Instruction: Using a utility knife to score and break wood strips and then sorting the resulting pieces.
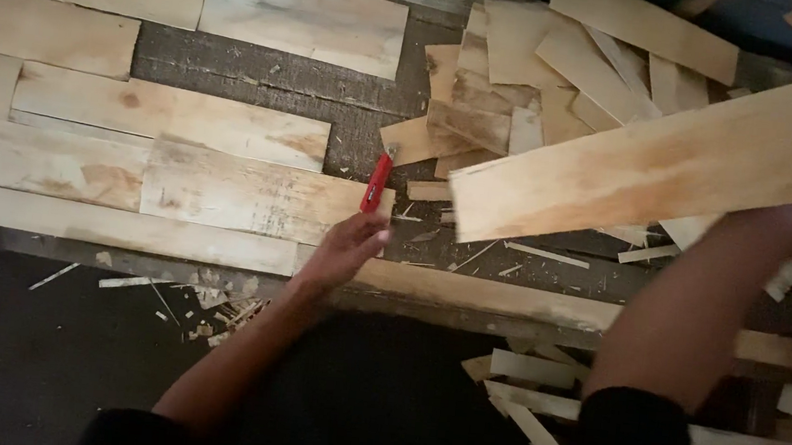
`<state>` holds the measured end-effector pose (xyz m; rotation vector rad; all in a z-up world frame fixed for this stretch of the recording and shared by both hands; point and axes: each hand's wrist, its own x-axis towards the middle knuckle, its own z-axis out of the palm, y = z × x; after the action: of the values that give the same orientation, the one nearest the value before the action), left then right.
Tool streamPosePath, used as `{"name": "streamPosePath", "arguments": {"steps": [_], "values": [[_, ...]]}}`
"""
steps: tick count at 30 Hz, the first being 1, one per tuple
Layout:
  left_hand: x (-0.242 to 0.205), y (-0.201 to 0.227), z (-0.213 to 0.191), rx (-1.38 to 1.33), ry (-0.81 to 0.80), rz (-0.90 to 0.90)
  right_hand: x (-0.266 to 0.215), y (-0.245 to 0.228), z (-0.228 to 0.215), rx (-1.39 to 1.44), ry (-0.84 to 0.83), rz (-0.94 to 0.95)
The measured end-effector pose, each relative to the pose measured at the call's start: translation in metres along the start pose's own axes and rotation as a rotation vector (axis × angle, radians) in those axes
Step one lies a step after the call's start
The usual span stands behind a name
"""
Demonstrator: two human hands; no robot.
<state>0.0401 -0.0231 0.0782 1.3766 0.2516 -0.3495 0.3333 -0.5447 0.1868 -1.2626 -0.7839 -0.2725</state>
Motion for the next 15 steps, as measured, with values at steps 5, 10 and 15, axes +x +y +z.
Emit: {"name": "streamPosePath", "arguments": {"steps": [5, 10, 15], "values": [[0.009, 0.013, 0.022, -0.187, -0.147, 0.123, -0.037, 0.016, 0.043, 0.317, 0.136, -0.071], [0.0, 0.035, 0.001, -0.084, 0.12, 0.197, -0.056, 0.014, 0.137, 0.357, 0.274, -0.029], [-0.002, 0.031, -0.071, -0.542, 0.44, -0.16, -0.095, 0.036, 0.188, 0.438, 0.582, 0.237]]}}
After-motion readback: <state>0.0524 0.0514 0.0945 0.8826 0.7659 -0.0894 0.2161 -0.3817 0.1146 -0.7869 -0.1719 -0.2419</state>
